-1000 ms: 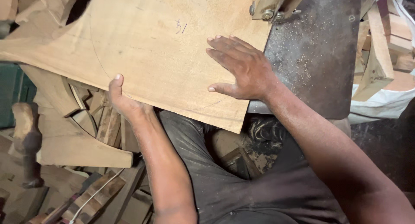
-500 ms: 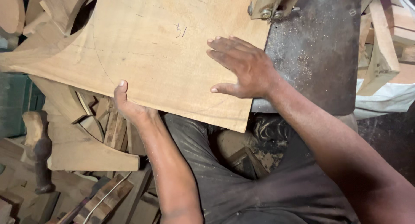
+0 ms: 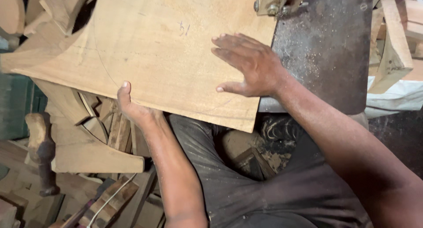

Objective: The person guides a wooden board against a bandsaw blade to cut along a curved pencil mark. They use their hands to steer the wood through the machine until the rounded piece is separated from the scrap material.

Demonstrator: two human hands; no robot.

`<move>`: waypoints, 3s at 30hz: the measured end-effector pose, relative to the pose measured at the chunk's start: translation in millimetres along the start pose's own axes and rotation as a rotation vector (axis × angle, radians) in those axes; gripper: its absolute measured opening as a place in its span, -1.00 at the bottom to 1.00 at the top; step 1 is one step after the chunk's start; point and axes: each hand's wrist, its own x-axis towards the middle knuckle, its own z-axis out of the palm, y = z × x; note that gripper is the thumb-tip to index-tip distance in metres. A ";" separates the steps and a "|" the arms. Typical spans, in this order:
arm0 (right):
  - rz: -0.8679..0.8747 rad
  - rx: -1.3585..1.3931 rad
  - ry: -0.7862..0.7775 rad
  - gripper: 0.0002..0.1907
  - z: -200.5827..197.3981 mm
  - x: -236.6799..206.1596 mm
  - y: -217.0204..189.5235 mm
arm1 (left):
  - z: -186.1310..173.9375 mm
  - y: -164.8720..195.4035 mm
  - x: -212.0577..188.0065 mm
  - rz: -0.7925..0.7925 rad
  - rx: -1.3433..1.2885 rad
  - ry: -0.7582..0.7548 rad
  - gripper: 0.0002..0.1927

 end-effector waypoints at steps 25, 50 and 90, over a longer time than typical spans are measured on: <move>-0.037 0.006 -0.013 -0.11 -1.0 -0.6 8.0 | 1.4 -2.3 -15.6 -0.013 -0.012 -0.020 -0.17; -0.005 0.001 -0.093 -0.09 -12.1 -29.1 -25.7 | -20.6 17.6 -59.1 -0.084 -0.012 0.072 -0.31; -0.044 0.006 -0.021 -0.20 -9.0 -20.8 3.3 | 0.8 -7.1 -44.2 0.137 0.018 -0.001 -0.37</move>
